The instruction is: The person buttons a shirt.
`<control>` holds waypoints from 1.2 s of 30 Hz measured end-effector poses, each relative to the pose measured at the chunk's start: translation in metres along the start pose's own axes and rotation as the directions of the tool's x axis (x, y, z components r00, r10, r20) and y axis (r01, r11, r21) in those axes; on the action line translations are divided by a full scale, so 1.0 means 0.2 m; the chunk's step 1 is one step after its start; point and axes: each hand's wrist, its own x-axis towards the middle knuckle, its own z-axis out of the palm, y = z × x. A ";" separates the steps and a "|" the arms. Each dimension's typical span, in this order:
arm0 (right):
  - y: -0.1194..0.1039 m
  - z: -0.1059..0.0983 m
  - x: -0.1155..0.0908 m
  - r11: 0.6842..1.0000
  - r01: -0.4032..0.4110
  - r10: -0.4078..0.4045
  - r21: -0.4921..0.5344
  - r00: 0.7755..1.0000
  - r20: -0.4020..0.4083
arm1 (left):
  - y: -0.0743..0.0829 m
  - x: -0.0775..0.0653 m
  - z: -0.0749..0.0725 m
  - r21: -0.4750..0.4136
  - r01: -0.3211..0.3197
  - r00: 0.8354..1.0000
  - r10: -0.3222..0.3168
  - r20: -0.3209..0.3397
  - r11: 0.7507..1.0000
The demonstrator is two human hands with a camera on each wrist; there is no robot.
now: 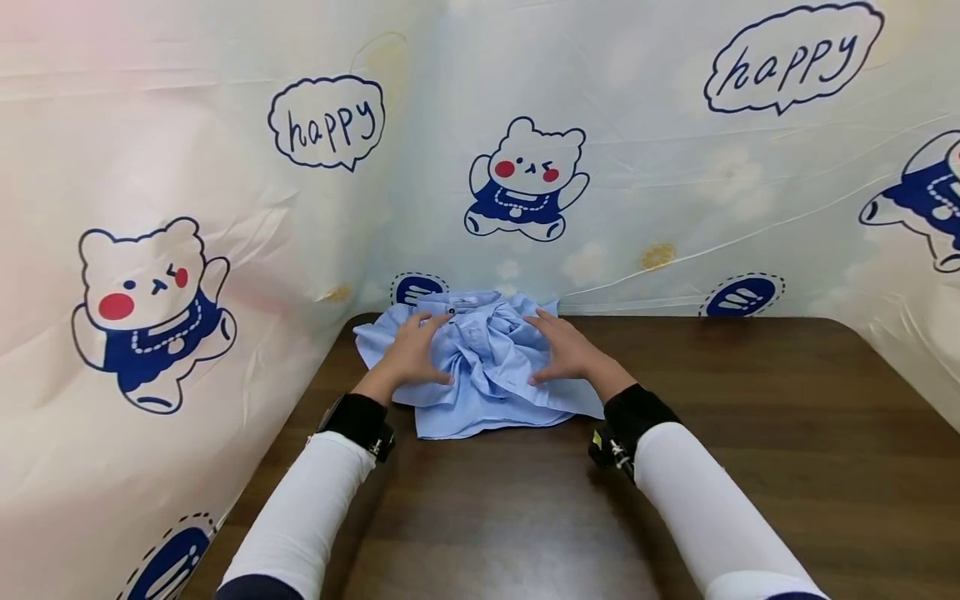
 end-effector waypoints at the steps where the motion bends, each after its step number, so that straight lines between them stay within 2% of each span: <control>1: 0.00 0.00 0.01 1.000 -0.009 0.009 -0.001 1.000 0.014 | 0.00 0.01 0.00 -0.006 -0.001 1.000 0.001 0.027 1.000; 4: 0.01 0.02 0.04 0.999 -0.049 0.050 -0.017 0.995 0.081 | -0.01 0.04 0.00 -0.009 -0.007 0.992 0.008 0.122 1.000; 6: 0.01 0.03 0.05 0.997 -0.074 0.078 -0.034 0.987 0.139 | -0.01 0.05 0.01 0.000 0.010 0.983 -0.009 0.185 1.000; 12: 0.00 0.07 0.07 0.985 -0.141 0.163 -0.102 0.952 0.258 | -0.03 0.07 0.07 0.047 0.061 0.953 -0.072 0.293 0.997; 16: 0.00 0.09 0.06 0.973 -0.201 0.228 -0.115 0.919 0.321 | -0.04 0.08 0.12 0.058 0.046 0.943 -0.063 0.327 0.997; 18: 0.00 0.10 0.06 0.971 -0.212 0.237 -0.111 0.910 0.341 | -0.05 0.08 0.13 0.064 0.041 0.938 -0.060 0.342 0.997; 22: 0.01 0.11 0.06 0.974 -0.191 0.224 -0.123 0.908 0.355 | -0.05 0.08 0.15 0.087 0.035 0.927 -0.065 0.370 0.996; 29: 0.01 0.09 0.05 0.975 -0.171 0.215 -0.145 0.899 0.382 | -0.02 0.05 0.16 0.106 0.033 0.921 -0.071 0.383 0.994; 32: 0.00 0.08 0.02 0.974 -0.169 0.216 -0.150 0.894 0.393 | 0.02 0.04 0.15 0.107 0.012 0.916 -0.054 0.397 0.994; 36: 0.02 0.06 -0.03 0.978 -0.140 0.191 -0.157 0.905 0.381 | 0.06 0.02 0.15 0.121 -0.039 0.916 -0.013 0.402 0.992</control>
